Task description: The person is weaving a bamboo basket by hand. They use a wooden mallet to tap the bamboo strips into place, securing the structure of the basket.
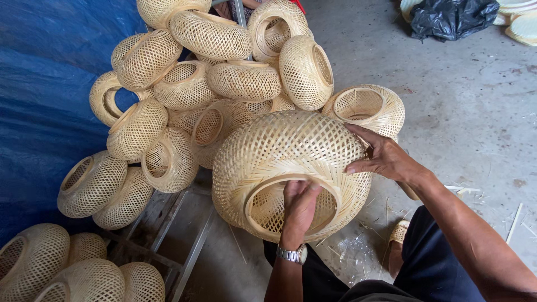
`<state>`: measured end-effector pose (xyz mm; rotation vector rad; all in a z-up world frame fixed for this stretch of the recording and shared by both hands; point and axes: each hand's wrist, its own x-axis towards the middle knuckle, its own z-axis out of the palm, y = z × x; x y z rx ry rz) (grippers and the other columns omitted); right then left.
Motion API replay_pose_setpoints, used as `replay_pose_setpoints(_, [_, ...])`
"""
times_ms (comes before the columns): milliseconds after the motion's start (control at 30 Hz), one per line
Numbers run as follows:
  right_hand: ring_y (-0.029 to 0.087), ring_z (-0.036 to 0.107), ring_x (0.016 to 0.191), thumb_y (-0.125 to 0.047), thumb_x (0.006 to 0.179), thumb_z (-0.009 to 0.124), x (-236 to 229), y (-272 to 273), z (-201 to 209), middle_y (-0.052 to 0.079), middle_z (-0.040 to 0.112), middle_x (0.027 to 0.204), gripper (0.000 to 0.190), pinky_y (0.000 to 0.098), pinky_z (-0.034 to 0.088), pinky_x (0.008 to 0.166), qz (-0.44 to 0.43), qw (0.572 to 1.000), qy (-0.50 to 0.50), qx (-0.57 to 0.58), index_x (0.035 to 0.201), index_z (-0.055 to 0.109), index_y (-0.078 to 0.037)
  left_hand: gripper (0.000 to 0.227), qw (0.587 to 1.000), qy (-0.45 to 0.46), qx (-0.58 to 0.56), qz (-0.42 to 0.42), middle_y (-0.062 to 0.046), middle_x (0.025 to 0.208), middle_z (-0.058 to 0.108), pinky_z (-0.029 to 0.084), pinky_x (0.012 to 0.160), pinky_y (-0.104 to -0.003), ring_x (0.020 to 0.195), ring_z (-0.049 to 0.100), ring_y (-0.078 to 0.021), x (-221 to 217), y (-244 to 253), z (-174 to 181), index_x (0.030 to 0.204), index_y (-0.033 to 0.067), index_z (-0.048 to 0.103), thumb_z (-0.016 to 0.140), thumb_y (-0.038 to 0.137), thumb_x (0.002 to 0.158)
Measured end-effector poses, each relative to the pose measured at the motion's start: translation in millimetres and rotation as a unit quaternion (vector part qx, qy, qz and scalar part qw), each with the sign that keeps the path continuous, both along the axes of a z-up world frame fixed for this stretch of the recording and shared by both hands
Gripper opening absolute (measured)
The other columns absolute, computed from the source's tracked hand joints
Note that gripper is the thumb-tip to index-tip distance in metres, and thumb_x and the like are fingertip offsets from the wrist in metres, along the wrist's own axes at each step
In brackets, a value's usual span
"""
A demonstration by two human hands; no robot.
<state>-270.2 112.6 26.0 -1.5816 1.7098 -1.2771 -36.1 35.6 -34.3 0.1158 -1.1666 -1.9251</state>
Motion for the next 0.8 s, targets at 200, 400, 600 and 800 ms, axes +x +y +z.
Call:
replay_pose_setpoints(200, [0.024,0.059,0.131,-0.029,0.058,0.088,-9,7,-20,0.009,0.055,0.151,0.109,0.0417,0.052,0.107,-0.028,0.997,-0.062,0.021,0.155,0.04,-0.016,0.057,0.988,0.1,0.101,0.053,-0.018,0.144,0.06,0.041,0.115,-0.051,0.135,0.053,-0.0324,12,-5,6,0.14,0.0064,0.057,0.071,0.033,0.092])
replay_pose_setpoints(400, [0.024,0.067,0.118,-0.027,0.06,0.087,-12,25,-37,0.01,0.066,0.14,0.108,0.0395,0.055,0.102,-0.084,0.99,-0.094,0.063,0.157,0.04,-0.019,0.021,0.982,0.161,0.087,0.046,-0.012,0.143,0.063,0.038,0.124,-0.053,0.138,0.054,-0.0275,3,-4,8,0.12,0.0025,0.062,0.065,0.019,0.106])
replay_pose_setpoints(600, [0.04,0.063,0.08,-0.03,0.078,0.085,0,50,-34,0.011,0.067,0.134,0.077,0.0446,0.056,0.069,-0.167,0.983,-0.01,0.077,0.147,0.058,-0.011,0.026,0.994,0.093,0.047,0.041,-0.012,0.134,0.064,0.045,0.115,-0.056,0.126,0.061,-0.0268,-2,-11,13,0.131,0.0072,0.063,0.062,0.011,0.105])
replay_pose_setpoints(800, [0.023,0.071,0.108,-0.019,0.091,0.072,33,38,-8,0.009,0.065,0.128,0.027,0.0289,0.062,0.081,-0.024,0.959,0.138,-0.246,0.114,0.074,-0.007,0.027,0.997,0.071,0.043,0.001,-0.011,0.135,0.062,0.048,0.109,-0.055,0.125,0.062,-0.0264,13,-3,15,0.131,0.0075,0.061,0.061,0.01,0.105])
